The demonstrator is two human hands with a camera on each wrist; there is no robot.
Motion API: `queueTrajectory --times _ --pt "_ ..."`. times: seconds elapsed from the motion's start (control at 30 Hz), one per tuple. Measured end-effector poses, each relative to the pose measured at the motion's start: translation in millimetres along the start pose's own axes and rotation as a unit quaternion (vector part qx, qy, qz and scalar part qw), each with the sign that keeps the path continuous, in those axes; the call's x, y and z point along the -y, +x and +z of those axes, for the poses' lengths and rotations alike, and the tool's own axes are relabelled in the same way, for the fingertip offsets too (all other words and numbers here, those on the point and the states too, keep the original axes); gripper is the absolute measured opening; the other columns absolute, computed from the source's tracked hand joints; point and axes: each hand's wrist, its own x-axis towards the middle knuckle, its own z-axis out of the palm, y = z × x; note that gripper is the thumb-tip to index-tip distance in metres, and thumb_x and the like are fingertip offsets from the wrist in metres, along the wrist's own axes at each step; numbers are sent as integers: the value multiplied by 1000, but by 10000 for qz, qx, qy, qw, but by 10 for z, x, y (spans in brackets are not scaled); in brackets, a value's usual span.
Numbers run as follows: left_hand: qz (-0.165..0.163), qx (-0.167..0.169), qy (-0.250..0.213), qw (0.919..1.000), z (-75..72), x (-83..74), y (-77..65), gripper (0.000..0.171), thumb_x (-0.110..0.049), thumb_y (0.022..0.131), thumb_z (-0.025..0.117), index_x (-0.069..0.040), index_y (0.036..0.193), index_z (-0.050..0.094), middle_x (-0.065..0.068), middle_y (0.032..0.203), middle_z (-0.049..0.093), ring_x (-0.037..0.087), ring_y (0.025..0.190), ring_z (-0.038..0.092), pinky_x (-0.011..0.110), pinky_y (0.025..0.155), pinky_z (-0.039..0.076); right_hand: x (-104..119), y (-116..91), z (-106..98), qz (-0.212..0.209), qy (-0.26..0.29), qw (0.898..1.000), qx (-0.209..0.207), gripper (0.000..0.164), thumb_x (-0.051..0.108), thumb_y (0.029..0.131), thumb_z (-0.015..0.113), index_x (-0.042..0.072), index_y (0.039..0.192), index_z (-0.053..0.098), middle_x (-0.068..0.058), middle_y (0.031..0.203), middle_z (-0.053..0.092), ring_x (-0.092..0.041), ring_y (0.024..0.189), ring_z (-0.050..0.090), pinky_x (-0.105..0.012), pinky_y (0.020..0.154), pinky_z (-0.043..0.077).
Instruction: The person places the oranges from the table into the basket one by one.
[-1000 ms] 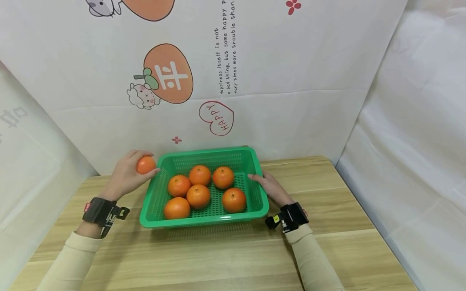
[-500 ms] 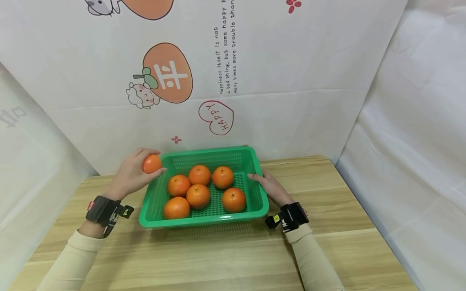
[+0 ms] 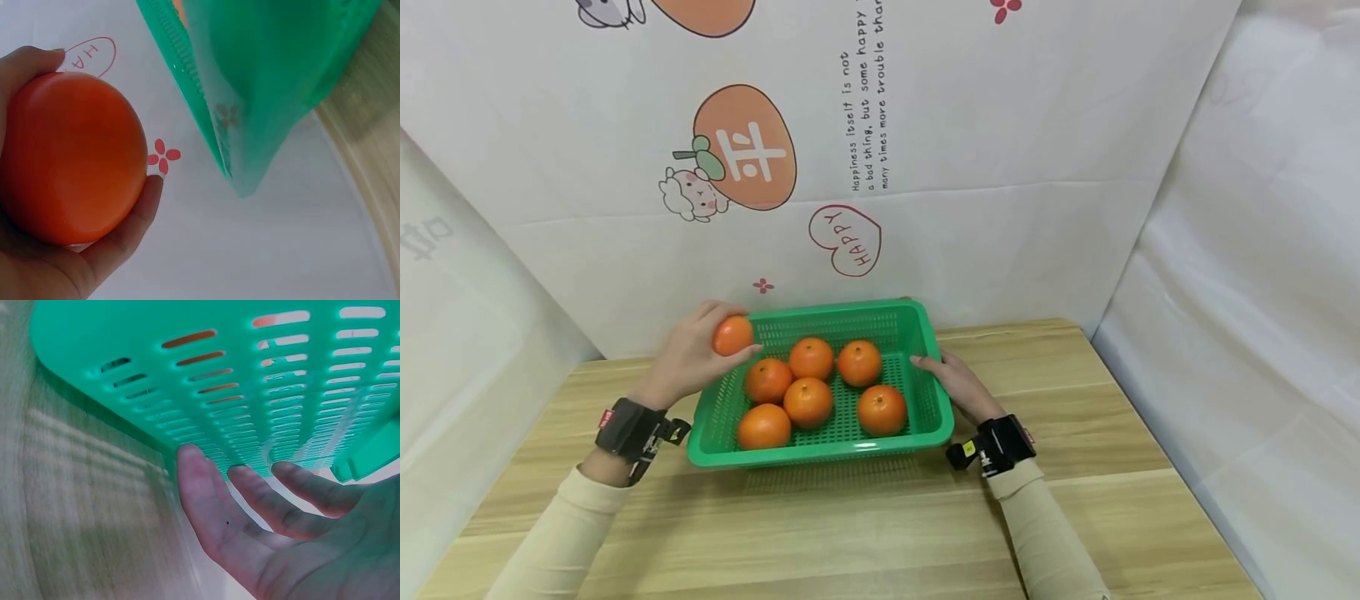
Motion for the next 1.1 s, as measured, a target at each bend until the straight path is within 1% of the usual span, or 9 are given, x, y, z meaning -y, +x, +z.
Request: queueTrajectory --times 0.2,0.4,0.67,0.83,0.97,1.03,1.1 --pt "63 -10 11 10000 4 -36 49 55 -34 91 82 -7 134 62 14 127 60 28 94 65 38 72 62 21 7 -4 49 -34 10000 -11 77 48 107 52 3 165 28 -32 150 53 -36 124 68 -45 92 63" --pt "113 28 -137 9998 17 -135 119 54 -34 91 83 -8 133 63 13 127 60 28 96 65 40 73 63 26 3 -22 28 -51 10000 -68 78 48 107 52 3 166 26 -32 153 50 -38 127 66 -46 93 63" --pt "229 47 -265 9994 149 -191 193 52 -32 91 83 -8 133 63 13 128 60 28 100 65 41 77 63 -20 15 -11 -36 47 10000 8 77 46 108 52 1 165 26 -35 149 52 -39 123 68 -46 92 63" --pt "230 55 -352 9991 221 -237 224 51 -32 90 84 -8 130 64 13 126 61 28 97 66 41 77 64 -35 19 -6 -80 -1 10000 29 77 46 108 52 0 164 28 -35 147 54 -37 121 70 -45 91 64" --pt "338 171 -362 9986 283 -291 260 51 -34 90 83 -9 131 65 11 128 62 25 94 69 38 77 64 -22 7 -10 -65 37 10000 -8 76 46 107 52 0 164 29 -35 147 54 -36 120 70 -45 91 64" --pt "380 308 -358 9982 314 -327 273 52 -35 90 83 -10 132 64 11 128 63 25 95 69 38 77 63 -14 0 -12 -54 55 10000 -19 76 46 107 52 0 164 29 -35 147 54 -37 120 70 -46 91 64" --pt "340 496 -326 9977 345 -368 279 53 -37 90 82 -11 134 63 11 131 62 25 98 68 38 79 63 -12 -2 -13 -52 35 10000 -12 76 46 107 52 0 163 29 -35 147 54 -37 120 70 -45 91 64"
